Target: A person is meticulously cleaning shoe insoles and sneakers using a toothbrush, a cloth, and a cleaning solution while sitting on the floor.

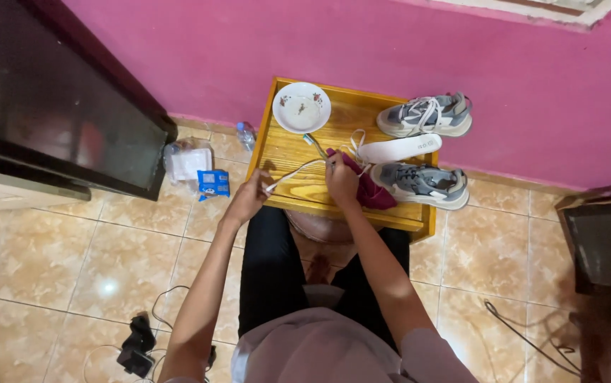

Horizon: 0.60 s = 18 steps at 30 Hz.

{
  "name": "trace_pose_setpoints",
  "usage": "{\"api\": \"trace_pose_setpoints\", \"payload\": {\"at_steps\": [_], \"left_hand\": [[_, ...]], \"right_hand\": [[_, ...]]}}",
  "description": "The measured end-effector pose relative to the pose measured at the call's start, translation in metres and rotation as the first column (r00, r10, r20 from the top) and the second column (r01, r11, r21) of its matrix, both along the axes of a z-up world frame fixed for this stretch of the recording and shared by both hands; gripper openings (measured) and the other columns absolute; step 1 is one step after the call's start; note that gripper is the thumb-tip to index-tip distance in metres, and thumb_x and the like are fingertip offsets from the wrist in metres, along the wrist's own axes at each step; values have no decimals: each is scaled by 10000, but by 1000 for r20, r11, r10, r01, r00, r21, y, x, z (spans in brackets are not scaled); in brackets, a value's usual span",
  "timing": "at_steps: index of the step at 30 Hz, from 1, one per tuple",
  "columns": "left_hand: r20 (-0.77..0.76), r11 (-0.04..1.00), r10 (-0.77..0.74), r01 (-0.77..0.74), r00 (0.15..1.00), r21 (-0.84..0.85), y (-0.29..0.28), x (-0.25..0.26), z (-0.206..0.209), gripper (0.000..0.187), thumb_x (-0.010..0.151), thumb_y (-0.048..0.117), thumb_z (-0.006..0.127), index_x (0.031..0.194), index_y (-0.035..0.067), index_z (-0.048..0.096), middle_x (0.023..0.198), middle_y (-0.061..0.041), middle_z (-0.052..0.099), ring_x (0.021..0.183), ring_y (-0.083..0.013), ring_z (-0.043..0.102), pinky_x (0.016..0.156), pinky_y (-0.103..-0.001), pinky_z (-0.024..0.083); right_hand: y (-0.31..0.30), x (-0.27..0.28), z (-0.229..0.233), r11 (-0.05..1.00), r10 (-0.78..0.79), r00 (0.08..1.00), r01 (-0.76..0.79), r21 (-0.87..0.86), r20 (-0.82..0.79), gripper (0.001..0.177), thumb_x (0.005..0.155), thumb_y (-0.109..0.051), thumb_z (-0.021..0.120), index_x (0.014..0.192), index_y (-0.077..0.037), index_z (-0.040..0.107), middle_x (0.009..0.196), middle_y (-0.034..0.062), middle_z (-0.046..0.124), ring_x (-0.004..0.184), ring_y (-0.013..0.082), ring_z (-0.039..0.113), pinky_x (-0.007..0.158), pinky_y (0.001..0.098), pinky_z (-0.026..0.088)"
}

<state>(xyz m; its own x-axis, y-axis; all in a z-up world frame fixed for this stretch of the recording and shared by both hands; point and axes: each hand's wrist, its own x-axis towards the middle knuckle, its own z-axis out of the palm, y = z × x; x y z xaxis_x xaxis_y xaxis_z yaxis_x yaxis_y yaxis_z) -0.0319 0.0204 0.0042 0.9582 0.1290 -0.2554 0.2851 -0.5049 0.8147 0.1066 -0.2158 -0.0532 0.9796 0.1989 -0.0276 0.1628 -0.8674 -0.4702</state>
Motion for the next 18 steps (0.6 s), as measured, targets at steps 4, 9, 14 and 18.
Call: {"api": "trace_pose_setpoints", "payload": {"at_steps": [4, 9, 14, 18], "left_hand": [[73, 997, 67, -64, 995, -51, -13, 14, -29, 465, 845, -112, 644, 1247, 103, 558, 898, -148, 748, 914, -312, 733, 855, -443, 575], [119, 986, 99, -81, 988, -144, -37, 44, -98, 328, 871, -70, 623, 1134, 100, 527, 963, -117, 768, 1019, -333, 723, 942, -464, 531], [71, 995, 90, -87, 993, -46, -40, 65, -87, 139, 876, 18, 650, 956, 124, 690, 929, -140, 759, 1019, -378, 717, 918, -488, 554], [-6, 995, 87, -87, 996, -38, -28, 76, -131, 176, 847, 101, 729, 981, 187, 804, 972, -91, 781, 1015, -302, 734, 909, -434, 577]], "right_hand": [[-28, 4, 42, 998, -17, 1000, 18, -68, 5, 197, 1022, -311, 469, 1118, -182, 583, 838, 200, 738, 885, 412, 742, 803, 535, 580], [-47, 25, 52, 992, -113, 990, 107, 70, 80, 157, 1081, -287, 447, 1177, -168, 486, 785, 218, 709, 843, 452, 726, 728, 561, 574], [-2, -6, 97, 994, -10, 1000, 6, 108, 29, 324, 1040, -282, 458, 1314, -112, 443, 954, 311, 667, 984, 539, 670, 835, 624, 543], [8, -91, 108, 973, 156, 981, -132, 192, -115, 314, 1060, -166, 361, 1296, 21, 451, 1011, 331, 643, 1026, 550, 641, 852, 617, 533]]}}
